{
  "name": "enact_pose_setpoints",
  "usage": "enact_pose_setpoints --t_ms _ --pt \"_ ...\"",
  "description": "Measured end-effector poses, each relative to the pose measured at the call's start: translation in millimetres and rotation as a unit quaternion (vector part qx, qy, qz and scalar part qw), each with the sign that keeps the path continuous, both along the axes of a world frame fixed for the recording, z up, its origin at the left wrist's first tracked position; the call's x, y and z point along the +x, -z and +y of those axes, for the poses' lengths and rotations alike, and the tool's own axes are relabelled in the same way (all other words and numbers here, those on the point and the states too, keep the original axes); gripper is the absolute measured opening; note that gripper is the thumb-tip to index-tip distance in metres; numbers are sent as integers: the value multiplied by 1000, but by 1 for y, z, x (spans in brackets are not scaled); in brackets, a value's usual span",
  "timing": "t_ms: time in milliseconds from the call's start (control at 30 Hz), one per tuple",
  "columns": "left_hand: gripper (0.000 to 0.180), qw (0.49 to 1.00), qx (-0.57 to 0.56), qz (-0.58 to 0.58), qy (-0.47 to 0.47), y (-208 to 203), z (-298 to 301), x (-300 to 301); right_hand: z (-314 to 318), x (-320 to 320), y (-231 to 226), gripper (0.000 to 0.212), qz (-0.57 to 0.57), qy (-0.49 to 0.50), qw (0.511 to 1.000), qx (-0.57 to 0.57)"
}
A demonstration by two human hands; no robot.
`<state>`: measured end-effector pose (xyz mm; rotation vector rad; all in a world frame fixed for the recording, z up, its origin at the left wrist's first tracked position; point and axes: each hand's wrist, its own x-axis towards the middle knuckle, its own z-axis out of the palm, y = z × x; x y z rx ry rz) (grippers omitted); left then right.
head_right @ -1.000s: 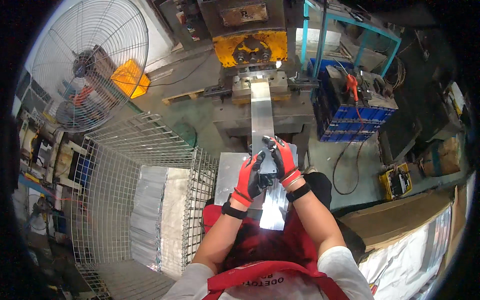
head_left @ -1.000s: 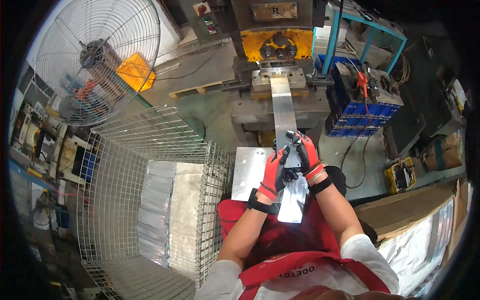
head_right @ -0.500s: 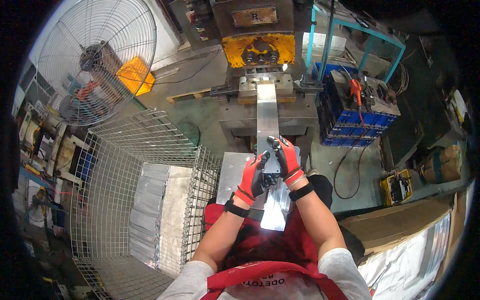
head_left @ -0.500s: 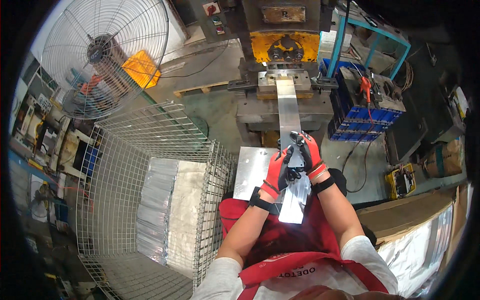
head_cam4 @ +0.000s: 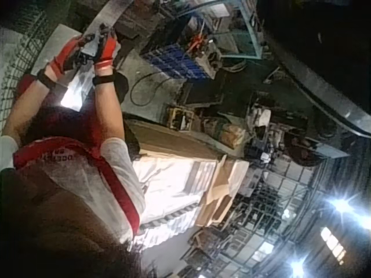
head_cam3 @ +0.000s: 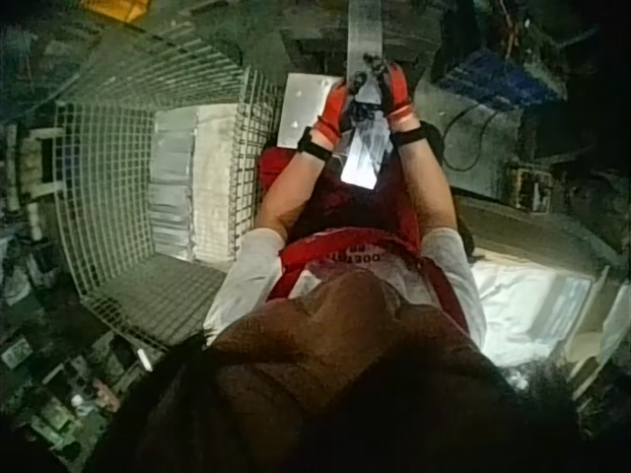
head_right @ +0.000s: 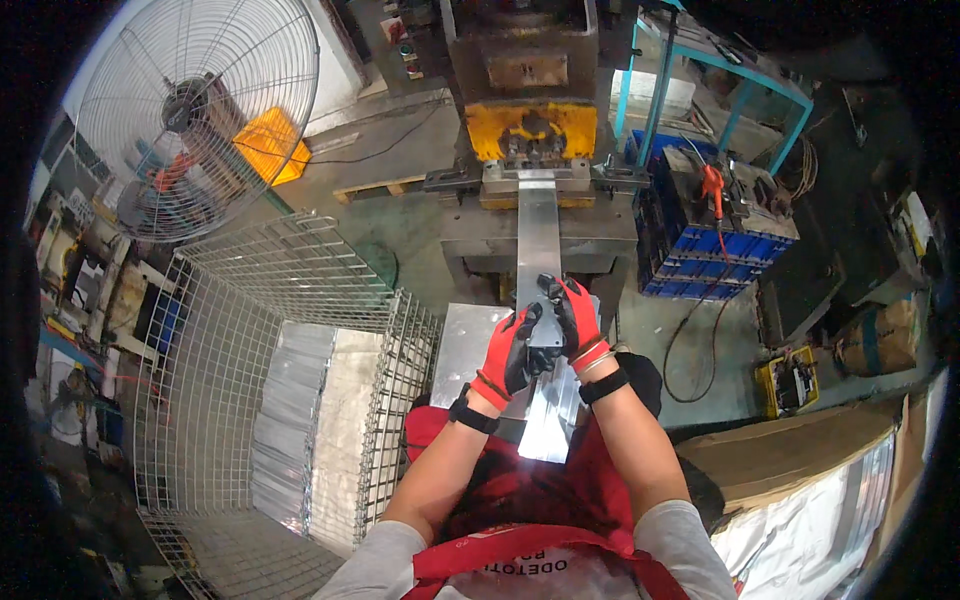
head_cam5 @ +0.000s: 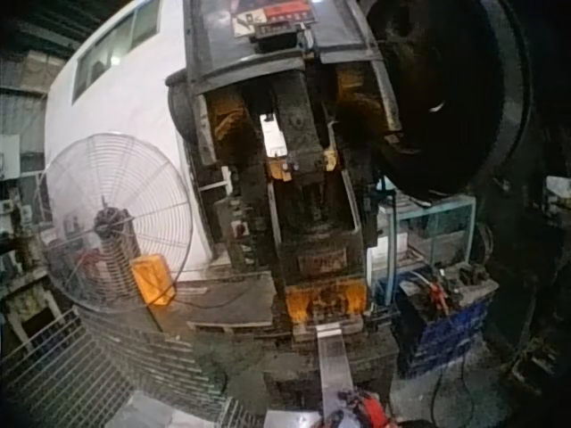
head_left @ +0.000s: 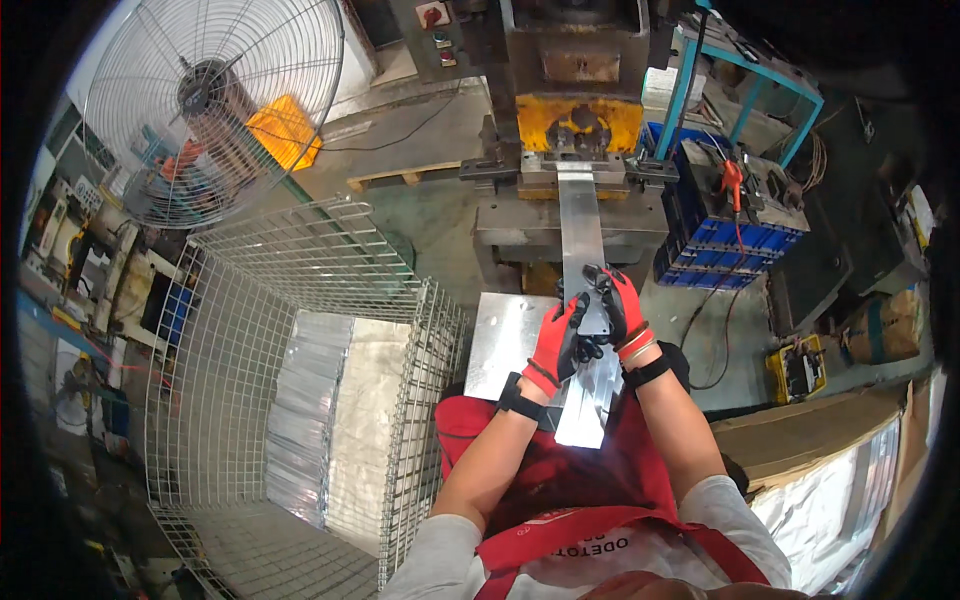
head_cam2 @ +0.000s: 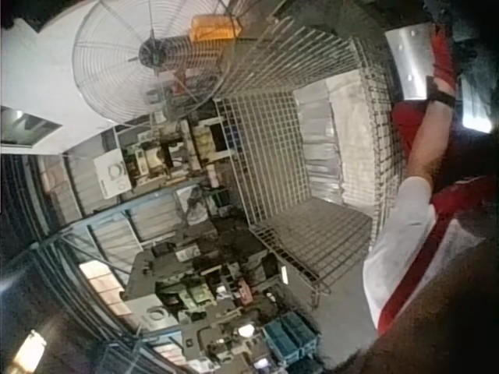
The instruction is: Using a press machine to form or bend aluminum metal strips.
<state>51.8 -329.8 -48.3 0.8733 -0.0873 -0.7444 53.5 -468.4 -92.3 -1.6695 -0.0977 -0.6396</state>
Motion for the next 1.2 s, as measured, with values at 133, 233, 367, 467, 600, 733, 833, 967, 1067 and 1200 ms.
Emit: enact_pose_setpoints --t_ms 133,233,367,467,600,733,833,967,1067,1200 --pt "26 1000 -4 -9 9 -1 0 1 -6 3 7 26 20 -18 1000 2" --pt "26 999 -7 -24 25 -2 1 2 -8 8 13 25 116 -53 978 166" --pt "27 999 -11 -28 21 10 12 -6 12 -7 -2 24 103 -63 967 222" --pt "31 995 86 -33 40 5 36 -44 35 -64 -43 37 151 -191 928 281" --pt "28 992 125 -1 -26 20 94 -90 51 -105 -27 39 120 -123 985 -14" --pt "37 889 360 -262 -108 71 145 -81 35 -115 -9 35 217 -99 953 188" --pt "42 849 459 -260 -44 99 167 -57 29 -115 -30 34 215 -63 966 126" --pt "37 807 581 -88 -53 88 159 -38 24 -121 -57 31 232 36 971 -49" --pt "38 714 552 -430 -3 112 185 -38 16 -123 -45 26 185 89 972 -117" --pt "39 781 546 -303 -6 133 206 -39 10 -131 -39 25 229 62 970 -48"
